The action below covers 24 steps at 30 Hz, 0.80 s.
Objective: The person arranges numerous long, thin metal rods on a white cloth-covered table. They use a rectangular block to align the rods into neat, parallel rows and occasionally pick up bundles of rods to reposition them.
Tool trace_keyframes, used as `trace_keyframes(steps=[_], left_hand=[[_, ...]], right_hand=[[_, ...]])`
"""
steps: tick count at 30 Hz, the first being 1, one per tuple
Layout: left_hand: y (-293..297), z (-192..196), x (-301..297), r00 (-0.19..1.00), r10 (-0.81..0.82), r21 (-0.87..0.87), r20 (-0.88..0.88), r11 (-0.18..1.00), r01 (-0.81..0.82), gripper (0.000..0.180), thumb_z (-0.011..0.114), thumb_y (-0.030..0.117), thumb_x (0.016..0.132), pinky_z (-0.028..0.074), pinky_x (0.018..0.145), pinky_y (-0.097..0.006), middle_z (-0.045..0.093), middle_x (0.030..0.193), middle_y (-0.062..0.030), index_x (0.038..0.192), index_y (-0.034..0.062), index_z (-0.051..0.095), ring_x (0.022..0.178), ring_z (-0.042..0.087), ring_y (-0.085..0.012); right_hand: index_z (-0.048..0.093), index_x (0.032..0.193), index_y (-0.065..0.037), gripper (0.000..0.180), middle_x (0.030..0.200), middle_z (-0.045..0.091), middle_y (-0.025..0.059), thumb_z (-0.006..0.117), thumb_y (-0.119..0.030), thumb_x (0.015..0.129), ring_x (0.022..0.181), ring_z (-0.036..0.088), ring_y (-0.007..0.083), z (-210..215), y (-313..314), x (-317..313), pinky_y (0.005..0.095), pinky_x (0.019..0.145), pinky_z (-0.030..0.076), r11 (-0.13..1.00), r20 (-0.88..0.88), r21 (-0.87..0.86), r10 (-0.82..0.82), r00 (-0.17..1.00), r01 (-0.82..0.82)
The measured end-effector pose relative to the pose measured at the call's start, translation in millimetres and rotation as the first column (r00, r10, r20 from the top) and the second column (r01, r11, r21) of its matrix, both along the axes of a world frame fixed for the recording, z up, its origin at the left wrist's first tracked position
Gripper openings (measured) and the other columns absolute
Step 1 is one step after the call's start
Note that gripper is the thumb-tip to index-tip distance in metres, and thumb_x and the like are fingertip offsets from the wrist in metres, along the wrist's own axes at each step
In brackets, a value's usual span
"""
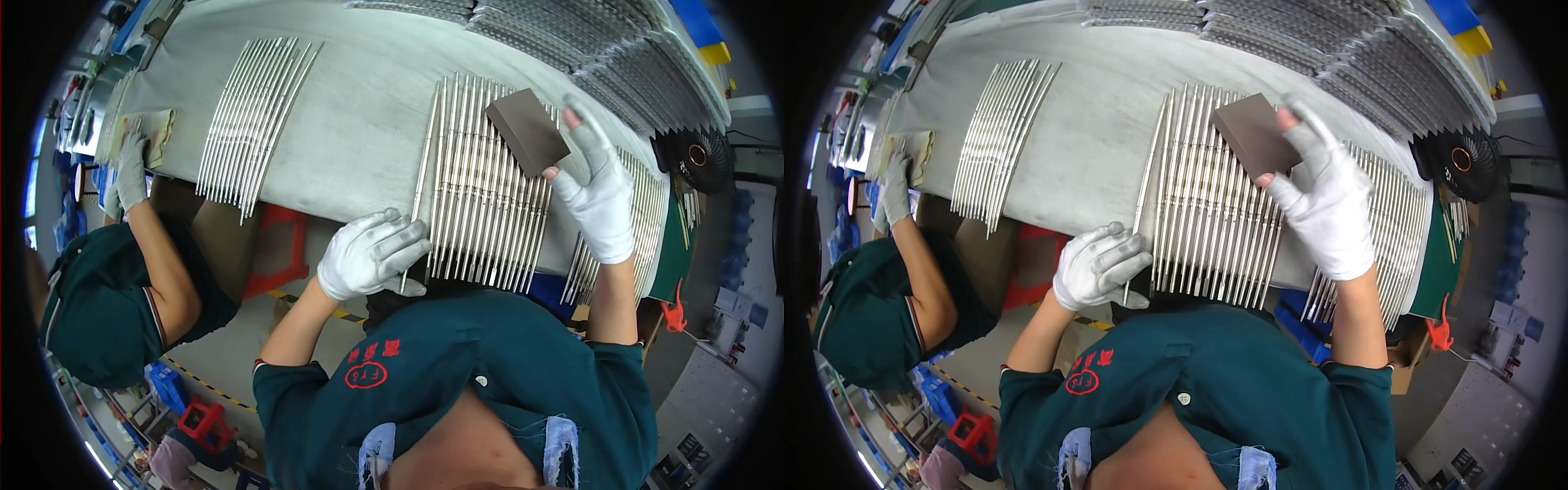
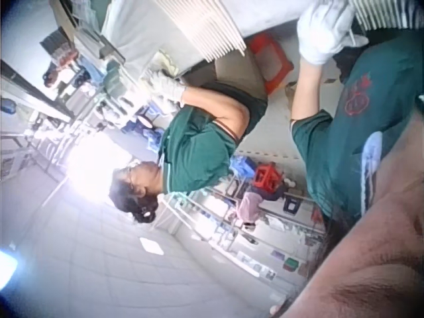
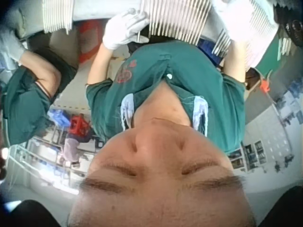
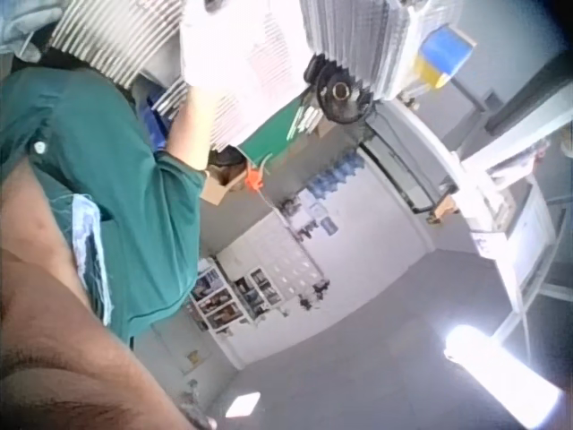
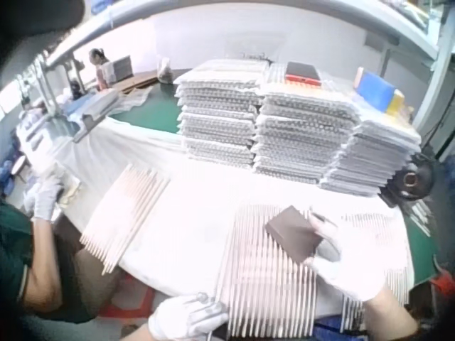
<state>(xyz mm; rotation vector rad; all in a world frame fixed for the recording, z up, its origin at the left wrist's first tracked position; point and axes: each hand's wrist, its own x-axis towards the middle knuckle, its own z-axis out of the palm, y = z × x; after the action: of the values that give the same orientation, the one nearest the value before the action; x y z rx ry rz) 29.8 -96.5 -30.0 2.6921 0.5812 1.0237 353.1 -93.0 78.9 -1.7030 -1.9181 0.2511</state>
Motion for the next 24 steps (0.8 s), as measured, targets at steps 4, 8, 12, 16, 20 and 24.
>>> trace_keyframes(steps=[4, 8, 12, 16, 20, 24], left_hand=[[-5.6, 30.5, 8.2, 0.999, 0.005, -0.018, 0.05, 1.0, -0.004, 0.069, 0.086, 0.049, 0.065, 0.059, 0.082, -0.039, 0.067, 0.127, -0.0053, 0.123, 0.0146, 0.067, 0.094, 0.071, -0.0265], [-14.4, 67.6, 53.5, 0.997, -0.028, 0.038, 0.07, 0.999, 0.025, 0.054, 0.086, 0.04, 0.071, 0.058, 0.076, -0.038, 0.07, 0.12, -0.006, 0.115, 0.0148, 0.069, 0.094, 0.07, -0.0233], [-22.4, 78.5, 83.4, 0.994, -0.105, 0.154, 0.032, 0.983, 0.098, 0.061, 0.085, 0.047, 0.069, 0.056, 0.084, -0.039, 0.069, 0.118, -0.0072, 0.119, 0.0149, 0.067, 0.096, 0.068, -0.0224], [-23.0, 91.2, 87.3, 0.985, -0.158, 0.154, 0.073, 0.977, 0.145, 0.078, 0.081, 0.056, 0.069, 0.056, 0.085, -0.048, 0.065, 0.113, -0.012, 0.13, 0.0125, 0.061, 0.096, 0.069, -0.0298], [-21.8, 87.5, 79.9, 0.997, -0.075, 0.155, 0.006, 0.985, 0.073, 0.069, 0.072, 0.056, 0.079, 0.055, 0.086, -0.051, 0.066, 0.114, -0.0153, 0.13, 0.0107, 0.061, 0.095, 0.069, -0.0337], [-23.7, 76.5, 64.3, 1.0, 0.014, 0.137, -0.027, 0.991, -0.01, 0.065, 0.068, 0.055, 0.085, 0.054, 0.089, -0.052, 0.065, 0.119, -0.0147, 0.131, 0.009, 0.061, 0.1, 0.067, -0.0357]], right_hand=[[0.063, 0.133, -0.006, 0.057, 0.128, 0.067, 0.0175, 0.054, -0.051, 0.1, 0.114, 0.068, 0.0317, -10.1, -21.9, -33.7, 0.0385, 0.102, 0.05, 0.799, -0.51, -0.489, 0.062, 0.858, -0.349], [0.062, 0.131, -0.003, 0.049, 0.118, 0.07, 0.0096, 0.057, -0.043, 0.103, 0.102, 0.067, 0.0163, -37.9, -20.3, -74.0, 0.029, 0.093, 0.052, 0.562, -0.846, -0.513, -0.458, 0.272, -0.649], [0.064, 0.118, -0.004, 0.037, 0.117, 0.07, 0.0098, 0.063, -0.036, 0.101, 0.104, 0.068, 0.018, -14.0, -36.6, -60.0, 0.0305, 0.096, 0.053, 0.741, -0.924, -0.34, -0.377, 0.061, -0.579], [0.058, 0.117, -0.003, 0.035, 0.082, 0.063, 0.0035, 0.063, -0.033, 0.101, 0.081, 0.068, 0.0176, 19.4, -65.6, -2.3, 0.0383, 0.082, 0.059, 0.988, -0.986, -0.144, -0.138, 0.096, -0.064], [0.055, 0.128, -0.001, 0.039, 0.072, 0.052, -0.0039, 0.059, -0.031, 0.104, 0.055, 0.043, 0.002, 28.5, -99.5, 128.1, 0.0186, 0.05, 0.038, 0.795, -0.969, 0.21, 0.09, 0.232, 0.569], [0.066, 0.128, -0.008, 0.036, 0.072, 0.052, -0.0049, 0.052, -0.033, 0.107, 0.055, 0.04, 0.0025, 16.1, -144.5, 282.7, 0.0218, 0.049, 0.034, 0.47, -0.815, 0.068, -0.483, 0.321, 0.88]])
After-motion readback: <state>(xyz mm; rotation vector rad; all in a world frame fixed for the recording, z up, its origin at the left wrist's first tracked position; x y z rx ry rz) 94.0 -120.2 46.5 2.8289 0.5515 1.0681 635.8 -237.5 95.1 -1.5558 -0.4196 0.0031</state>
